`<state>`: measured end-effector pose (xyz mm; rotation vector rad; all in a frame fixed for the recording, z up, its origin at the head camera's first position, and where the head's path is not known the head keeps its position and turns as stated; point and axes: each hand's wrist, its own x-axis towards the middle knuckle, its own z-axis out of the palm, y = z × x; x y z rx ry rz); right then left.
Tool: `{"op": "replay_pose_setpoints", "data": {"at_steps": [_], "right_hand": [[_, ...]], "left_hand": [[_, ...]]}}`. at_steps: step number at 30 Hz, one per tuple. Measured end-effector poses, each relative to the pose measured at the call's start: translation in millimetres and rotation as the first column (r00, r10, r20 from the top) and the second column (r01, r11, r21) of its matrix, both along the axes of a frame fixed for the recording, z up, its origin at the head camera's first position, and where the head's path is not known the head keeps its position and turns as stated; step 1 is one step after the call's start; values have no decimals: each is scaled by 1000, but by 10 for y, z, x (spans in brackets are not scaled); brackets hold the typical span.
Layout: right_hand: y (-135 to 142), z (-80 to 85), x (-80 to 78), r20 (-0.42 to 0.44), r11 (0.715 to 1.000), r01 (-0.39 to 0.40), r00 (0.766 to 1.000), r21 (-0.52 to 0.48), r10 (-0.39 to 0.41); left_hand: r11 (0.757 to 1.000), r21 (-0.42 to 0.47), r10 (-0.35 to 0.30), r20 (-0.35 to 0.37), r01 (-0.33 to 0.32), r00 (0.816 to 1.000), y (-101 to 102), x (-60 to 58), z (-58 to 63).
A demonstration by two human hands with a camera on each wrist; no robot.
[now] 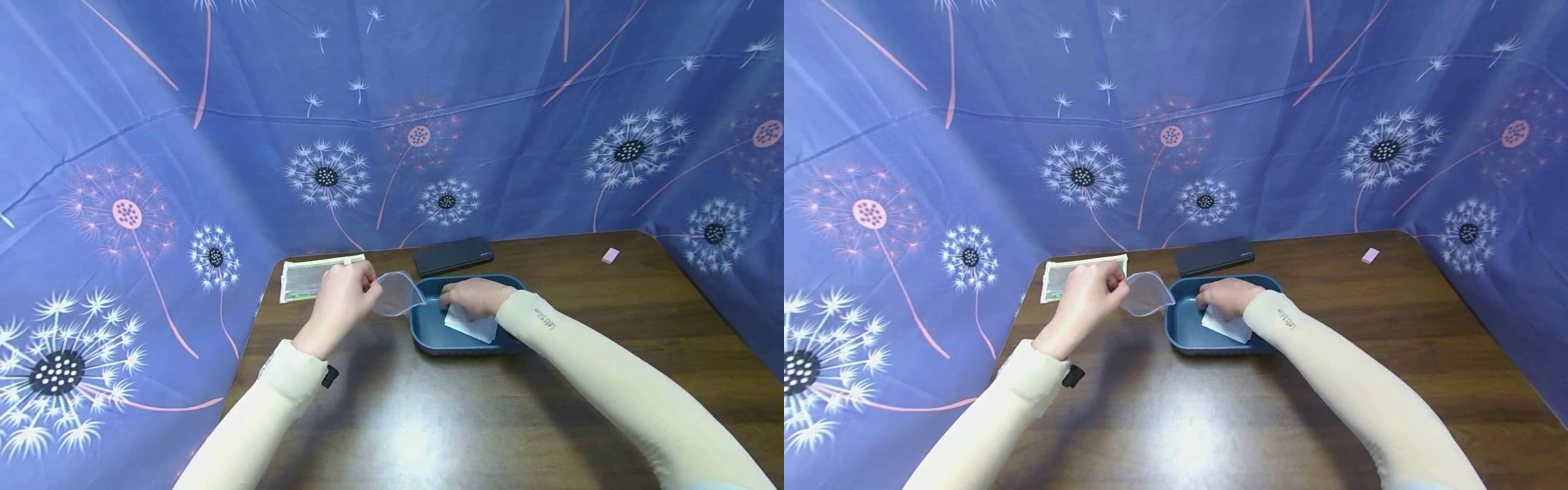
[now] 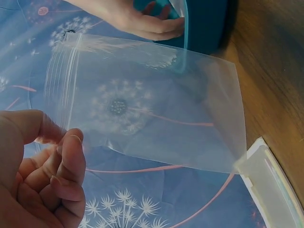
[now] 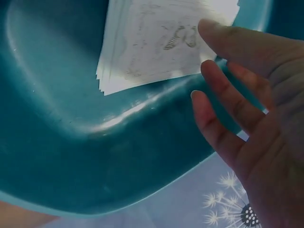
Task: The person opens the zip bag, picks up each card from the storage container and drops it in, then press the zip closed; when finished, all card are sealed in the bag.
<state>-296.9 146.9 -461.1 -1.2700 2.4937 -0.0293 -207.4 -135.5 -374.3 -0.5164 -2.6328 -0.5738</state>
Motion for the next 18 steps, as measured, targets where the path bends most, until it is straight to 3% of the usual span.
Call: {"op": "replay_pose_setpoints", "data": {"at_steps": [8,18], "right_hand": [[13,-77,-8,-15,998,9,1000,56,-8],[128,-211,-46,-61,990,107,993,87,-102]], "left_hand": [[1000,-3,-14,-18,14,1000,12,13,1],[1000,-9,-11,-25,11,1000,16,11,-27]]}}
